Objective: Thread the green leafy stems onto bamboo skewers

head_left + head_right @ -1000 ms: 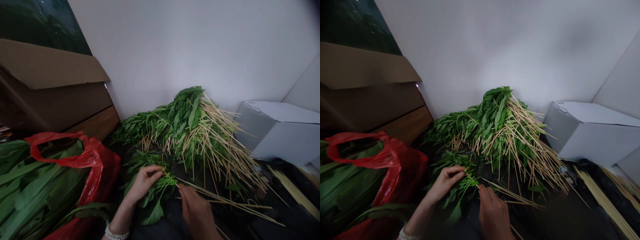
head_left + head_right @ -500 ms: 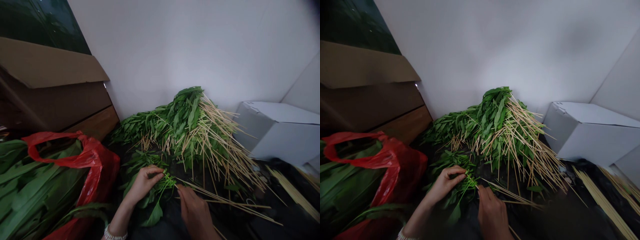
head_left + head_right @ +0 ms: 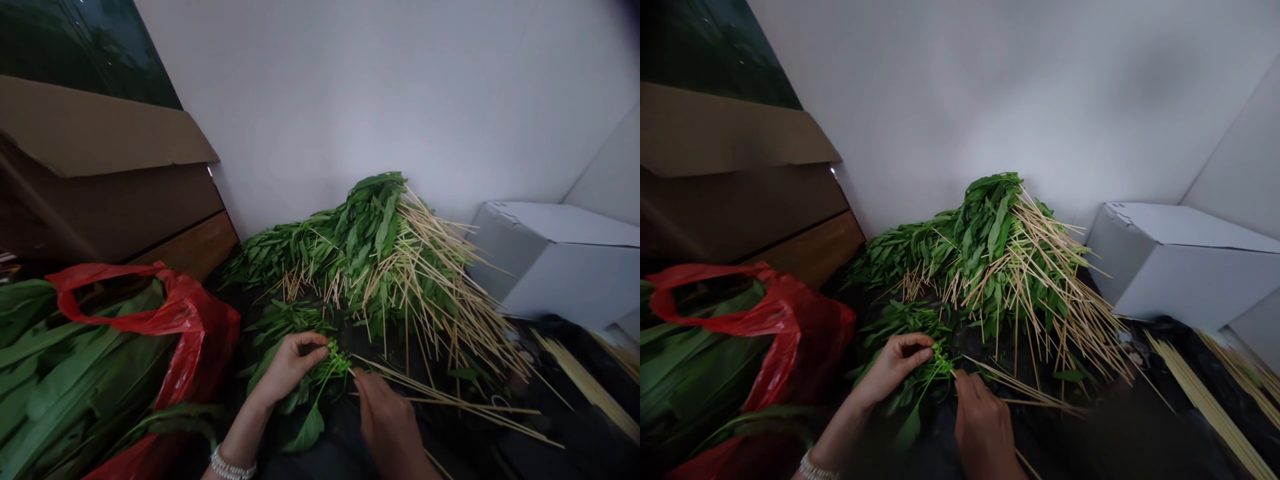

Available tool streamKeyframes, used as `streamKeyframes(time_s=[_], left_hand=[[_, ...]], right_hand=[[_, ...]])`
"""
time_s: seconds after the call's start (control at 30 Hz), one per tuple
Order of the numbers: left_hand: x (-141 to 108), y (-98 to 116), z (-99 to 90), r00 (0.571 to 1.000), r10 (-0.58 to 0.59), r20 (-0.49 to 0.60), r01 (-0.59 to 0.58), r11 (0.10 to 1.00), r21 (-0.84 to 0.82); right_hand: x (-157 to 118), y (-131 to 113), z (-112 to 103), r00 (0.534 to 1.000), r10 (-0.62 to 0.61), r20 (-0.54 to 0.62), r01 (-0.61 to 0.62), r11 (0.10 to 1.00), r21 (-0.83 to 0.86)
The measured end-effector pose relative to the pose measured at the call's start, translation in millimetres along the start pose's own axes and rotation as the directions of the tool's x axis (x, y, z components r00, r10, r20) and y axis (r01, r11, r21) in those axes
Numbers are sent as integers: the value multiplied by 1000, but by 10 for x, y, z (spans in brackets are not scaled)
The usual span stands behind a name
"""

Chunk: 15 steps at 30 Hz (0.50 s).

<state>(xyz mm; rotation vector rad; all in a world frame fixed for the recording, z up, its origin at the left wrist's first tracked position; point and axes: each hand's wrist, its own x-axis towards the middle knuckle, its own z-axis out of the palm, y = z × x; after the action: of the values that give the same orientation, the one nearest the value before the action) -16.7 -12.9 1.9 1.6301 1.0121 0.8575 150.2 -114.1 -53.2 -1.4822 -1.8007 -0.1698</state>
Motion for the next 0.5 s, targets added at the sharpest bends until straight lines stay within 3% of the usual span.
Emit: streamKeyframes(time_s=[0.23,0.33,0.5], left_hand=[[8,-32,-33,996,60,69,-64,996,65],[-3,-47,-56,989,123,83,-138,964,228],[-30,-66,-93,981,164,100,-192,814,548]], right_hand=[[55,-6,-37,1000,14,1,-14,1000,28],[83,-16,-79,999,19,-37,-18,999,40],[132,12,-178,996,5,-92,3,997,83]])
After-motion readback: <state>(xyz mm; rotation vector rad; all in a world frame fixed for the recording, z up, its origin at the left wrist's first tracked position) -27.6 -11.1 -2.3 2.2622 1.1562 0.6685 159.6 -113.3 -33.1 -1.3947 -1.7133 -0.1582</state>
